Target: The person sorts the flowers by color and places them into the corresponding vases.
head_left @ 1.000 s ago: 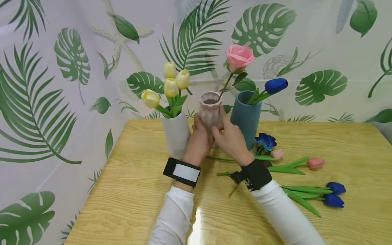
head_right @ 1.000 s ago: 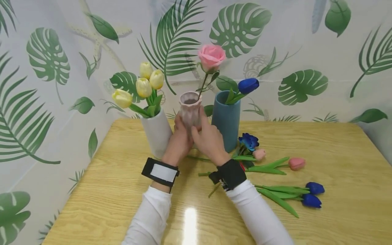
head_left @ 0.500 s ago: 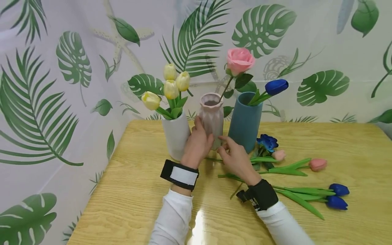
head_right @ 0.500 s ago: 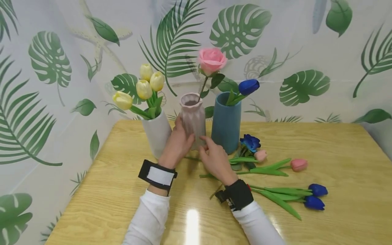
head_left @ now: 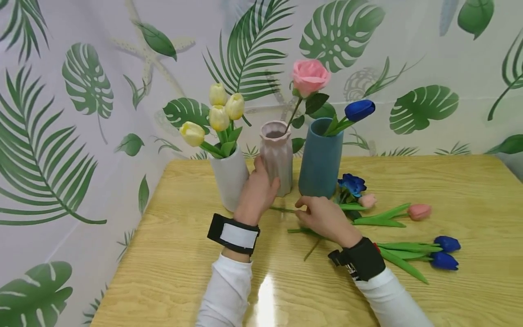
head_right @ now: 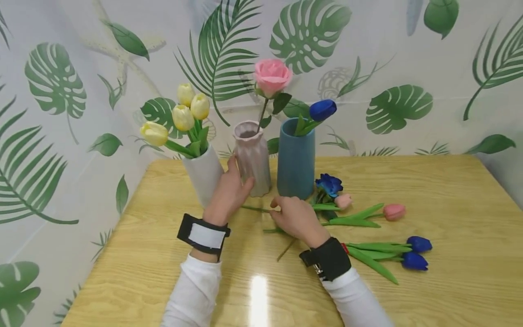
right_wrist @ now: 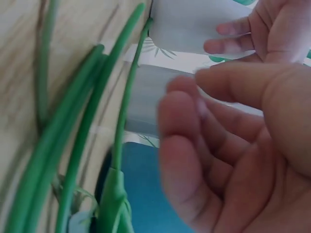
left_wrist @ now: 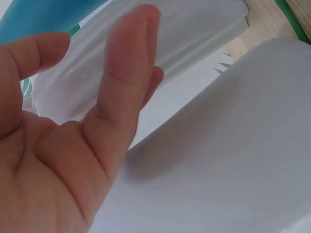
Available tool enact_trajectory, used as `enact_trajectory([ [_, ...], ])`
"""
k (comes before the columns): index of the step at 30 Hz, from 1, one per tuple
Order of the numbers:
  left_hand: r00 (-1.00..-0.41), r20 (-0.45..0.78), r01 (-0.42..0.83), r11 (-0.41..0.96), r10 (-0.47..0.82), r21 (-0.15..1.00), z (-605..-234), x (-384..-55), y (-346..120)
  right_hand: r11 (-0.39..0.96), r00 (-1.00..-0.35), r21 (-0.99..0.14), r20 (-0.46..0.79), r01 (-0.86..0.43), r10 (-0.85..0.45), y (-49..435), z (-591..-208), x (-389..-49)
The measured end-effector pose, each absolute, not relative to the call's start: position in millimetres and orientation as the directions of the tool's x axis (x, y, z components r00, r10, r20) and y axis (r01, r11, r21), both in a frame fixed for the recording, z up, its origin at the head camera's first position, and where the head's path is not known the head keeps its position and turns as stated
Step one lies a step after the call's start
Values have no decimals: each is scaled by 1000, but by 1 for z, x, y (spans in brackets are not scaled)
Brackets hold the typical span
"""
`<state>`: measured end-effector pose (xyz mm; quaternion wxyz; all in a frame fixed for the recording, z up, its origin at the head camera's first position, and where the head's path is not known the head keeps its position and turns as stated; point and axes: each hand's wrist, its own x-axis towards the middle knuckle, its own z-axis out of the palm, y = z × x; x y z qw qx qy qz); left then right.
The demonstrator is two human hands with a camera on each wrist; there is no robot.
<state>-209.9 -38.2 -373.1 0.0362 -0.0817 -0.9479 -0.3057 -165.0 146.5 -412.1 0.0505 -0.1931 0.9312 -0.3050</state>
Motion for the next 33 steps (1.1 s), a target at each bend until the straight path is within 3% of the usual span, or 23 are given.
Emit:
enact_trajectory([
  [11, -977, 132, 212, 784, 166, 583, -371, -209, -38, 821, -867, -487, -222, -297, -446, 149, -406, -157],
  [16, -983, 111, 184, 784, 148, 593, -372, -209, -38, 833, -852, -470, -268, -292, -449, 147, -411, -157],
  [24, -979, 121, 203, 766, 162, 610, -373, -208, -41, 834, -868, -380, -137, -400, -478, 145, -415, -156],
  [29, -981, 96, 192, 779, 168, 597, -376, -205, -44, 806, -849, -378, -89, -455, -521, 143, -421, -151],
  [33, -981, 105, 192, 776, 161, 601, -376, -206, -45, 787, -858, -385, 25, -482, -513, 142, -417, -150],
])
